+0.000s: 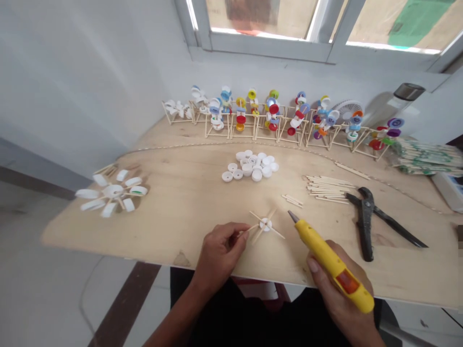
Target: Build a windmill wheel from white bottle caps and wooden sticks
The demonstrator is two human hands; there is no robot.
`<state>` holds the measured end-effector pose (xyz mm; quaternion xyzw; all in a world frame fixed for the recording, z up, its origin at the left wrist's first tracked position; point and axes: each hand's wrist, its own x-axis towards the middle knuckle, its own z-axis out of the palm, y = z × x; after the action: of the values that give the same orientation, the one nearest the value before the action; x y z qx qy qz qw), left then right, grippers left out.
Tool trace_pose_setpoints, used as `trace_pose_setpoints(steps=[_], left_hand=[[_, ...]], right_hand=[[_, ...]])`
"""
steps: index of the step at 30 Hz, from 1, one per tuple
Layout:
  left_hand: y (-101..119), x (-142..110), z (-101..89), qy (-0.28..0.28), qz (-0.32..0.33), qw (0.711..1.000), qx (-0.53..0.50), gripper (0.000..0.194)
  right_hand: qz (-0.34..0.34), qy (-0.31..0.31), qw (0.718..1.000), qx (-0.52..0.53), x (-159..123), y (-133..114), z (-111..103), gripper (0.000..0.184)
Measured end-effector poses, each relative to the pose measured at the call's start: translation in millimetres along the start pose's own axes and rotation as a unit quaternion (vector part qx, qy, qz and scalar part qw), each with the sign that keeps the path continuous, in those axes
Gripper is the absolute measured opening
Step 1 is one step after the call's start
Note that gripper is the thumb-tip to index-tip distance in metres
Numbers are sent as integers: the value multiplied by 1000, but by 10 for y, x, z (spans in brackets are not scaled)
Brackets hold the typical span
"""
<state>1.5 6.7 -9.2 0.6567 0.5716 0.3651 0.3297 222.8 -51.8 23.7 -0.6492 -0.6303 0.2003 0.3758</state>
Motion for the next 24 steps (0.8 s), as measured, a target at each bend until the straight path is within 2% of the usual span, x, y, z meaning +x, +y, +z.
trace_pose_setpoints(steps=[3,6,10,17,24], left_hand=[[-61,74,-7,6,63,998,30,15],[-83,146,-8,-13,113,993,43,14],[-95,194,17,-31,145,987,57,14],[-127,214,72,-31,154,985,77,14],[-121,212,90,-22,161,982,97,15]], right_hand=[[55,35,995,78,11,63,36,21],[136,60,979,140,13,128,113,26],[213,75,958,179,23,165,165,34],[238,65,947,207,34,158,153,34],[234,58,950,196,26,132,152,30]])
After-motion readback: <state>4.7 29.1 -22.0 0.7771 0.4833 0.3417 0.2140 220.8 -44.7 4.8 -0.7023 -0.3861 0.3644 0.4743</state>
